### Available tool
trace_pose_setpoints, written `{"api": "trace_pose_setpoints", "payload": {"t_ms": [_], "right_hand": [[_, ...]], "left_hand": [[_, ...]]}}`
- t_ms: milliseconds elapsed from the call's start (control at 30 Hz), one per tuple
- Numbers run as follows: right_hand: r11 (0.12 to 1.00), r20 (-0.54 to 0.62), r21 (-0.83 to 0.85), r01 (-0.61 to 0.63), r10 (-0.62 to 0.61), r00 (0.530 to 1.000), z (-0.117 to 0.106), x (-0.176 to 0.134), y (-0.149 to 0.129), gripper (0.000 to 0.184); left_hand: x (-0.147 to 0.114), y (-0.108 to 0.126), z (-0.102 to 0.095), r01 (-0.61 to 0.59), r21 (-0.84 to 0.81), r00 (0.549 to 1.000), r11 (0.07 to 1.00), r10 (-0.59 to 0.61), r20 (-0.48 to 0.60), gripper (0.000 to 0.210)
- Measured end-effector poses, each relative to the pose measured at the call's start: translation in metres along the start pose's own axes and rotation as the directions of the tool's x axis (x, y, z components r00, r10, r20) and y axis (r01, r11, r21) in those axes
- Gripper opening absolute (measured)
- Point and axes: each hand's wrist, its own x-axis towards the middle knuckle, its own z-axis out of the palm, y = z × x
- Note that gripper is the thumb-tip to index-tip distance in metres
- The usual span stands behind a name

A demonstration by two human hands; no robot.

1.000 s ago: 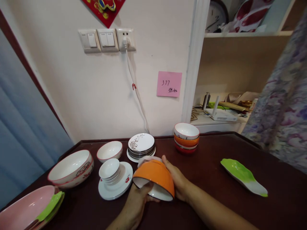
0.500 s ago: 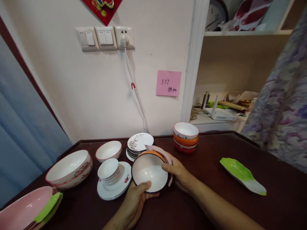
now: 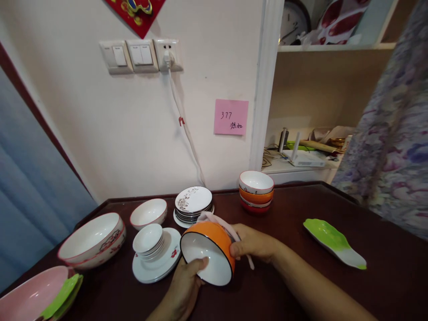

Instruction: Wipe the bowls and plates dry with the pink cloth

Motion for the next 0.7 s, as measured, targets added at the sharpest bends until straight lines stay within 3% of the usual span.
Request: {"api": "trace_pose_setpoints", "payload": {"t_ms": [167,267,333,400,467,500,567,633,700], "right_hand": [[0.997,-0.086,-0.068,-0.023,0.017,0.996,-0.001,0.002,-0.005,0.085],[0.991,-0.231,-0.135,0.024,-0.055,0.971,0.006,0.005,-0.015,0.073],[0.983,-0.426,-0.165,0.082,-0.146,0.893,0.011,0.007,-0.023,0.059],[0.966,-0.605,-0.200,0.164,-0.254,0.755,0.016,0.004,-0.031,0.054],[0.913,-0.639,-0.328,0.244,-0.404,0.655,0.022,0.000,-0.037,0.051],[0.858,-0.581,-0.438,0.268,-0.498,0.644,0.025,-0.002,-0.038,0.051],[0.660,-0.302,-0.697,0.282,-0.626,0.719,0.033,-0.004,-0.034,0.056],[0.376,0.035,-0.885,0.275,-0.535,0.844,0.042,-0.002,-0.024,0.056],[0.117,0.180,-0.967,0.228,-0.327,0.928,0.047,0.004,-0.011,0.041]], "left_hand": [[0.003,-0.001,-0.001,-0.013,0.018,0.999,1.000,0.014,-0.042,0.063],[0.003,0.001,-0.001,-0.020,0.006,0.998,1.000,0.021,-0.054,0.059],[0.004,0.002,-0.002,-0.015,-0.010,0.999,1.000,0.014,-0.051,0.053],[0.005,0.003,-0.003,0.007,-0.020,1.000,1.000,-0.008,-0.029,0.043],[0.006,0.004,-0.002,0.021,-0.023,1.000,1.000,-0.022,-0.005,0.032],[0.006,0.004,-0.001,0.019,-0.025,1.000,0.999,-0.019,0.002,0.028],[0.005,0.005,0.002,0.003,-0.041,1.000,0.999,-0.002,0.025,0.024],[0.005,0.005,0.004,-0.030,-0.068,0.999,0.997,0.033,0.043,0.023],[0.004,0.005,0.004,-0.053,-0.074,0.998,0.996,0.056,0.041,0.022]]}}
